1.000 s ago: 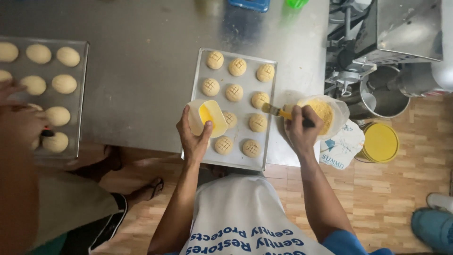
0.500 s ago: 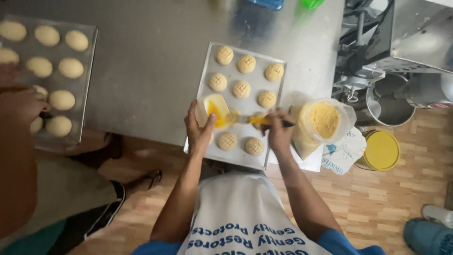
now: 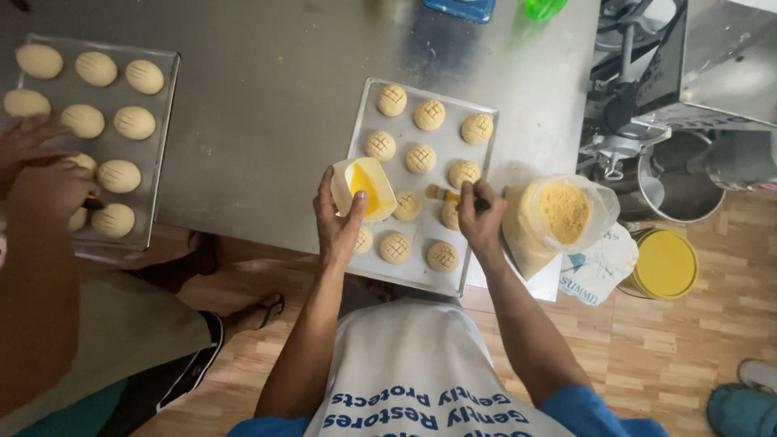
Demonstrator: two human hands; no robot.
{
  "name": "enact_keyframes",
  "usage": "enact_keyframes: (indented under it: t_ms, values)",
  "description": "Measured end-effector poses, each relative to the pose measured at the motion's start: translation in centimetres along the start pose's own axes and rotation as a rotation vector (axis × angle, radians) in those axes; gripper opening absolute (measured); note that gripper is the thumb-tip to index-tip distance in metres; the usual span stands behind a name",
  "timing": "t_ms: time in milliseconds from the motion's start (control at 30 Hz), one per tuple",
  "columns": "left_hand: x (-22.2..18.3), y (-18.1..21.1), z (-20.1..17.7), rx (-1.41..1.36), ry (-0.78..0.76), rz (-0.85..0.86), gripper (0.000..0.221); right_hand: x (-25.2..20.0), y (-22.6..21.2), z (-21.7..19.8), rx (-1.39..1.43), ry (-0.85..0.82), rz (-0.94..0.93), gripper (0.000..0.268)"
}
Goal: The person is arranging small dough balls on metal baking sheets and then applying a glaze to each one using a pastry brush.
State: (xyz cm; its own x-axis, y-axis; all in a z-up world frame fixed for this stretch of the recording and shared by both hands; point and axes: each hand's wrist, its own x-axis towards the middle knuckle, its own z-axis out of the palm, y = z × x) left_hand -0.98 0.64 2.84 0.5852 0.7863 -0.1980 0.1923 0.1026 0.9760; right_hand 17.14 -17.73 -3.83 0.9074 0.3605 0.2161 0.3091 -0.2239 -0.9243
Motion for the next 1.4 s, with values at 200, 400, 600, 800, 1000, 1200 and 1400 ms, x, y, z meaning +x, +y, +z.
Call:
enact_keyframes:
  t_ms: [200,400,600,800,1000,1200,1400]
  values:
    - [-0.2,0.0,-0.9,-0.036,0.017,-0.033,0.081,-0.9,-0.4,3.9,-0.028,-0.283,-0.095,0.02]
    - [-0.5,-0.4,-1.7,-0.078,0.044,-0.051,0.082,1.9,-1.0,2.5,-0.163,-0.232,-0.151,0.024]
    - [-0.6,0.8,-2.5,-0.075,0.071,-0.064,0.083,-2.4,-2.8,1.5,-0.149,-0.301,-0.195,0.031]
    - [-0.4,0.3,-2.9,-0.06,0.069,-0.071,0.083,-4.4,0.9,-0.4,-0.048,-0.351,-0.195,0.03]
    - [-0.2,-1.4,-2.7,-0.06,0.066,-0.066,0.083,-0.7,-2.1,-1.0,-0.151,-0.265,-0.232,0.035]
    - [-0.4,-1.7,-2.2,-0.05,0.062,-0.083,0.083,-1.1,-2.4,3.2,0.007,-0.353,-0.134,0.026]
    - [-1.0,-1.4,-3.3,-0.06,0.114,-0.068,0.083,1.2,-1.9,3.8,-0.093,-0.306,-0.131,0.022]
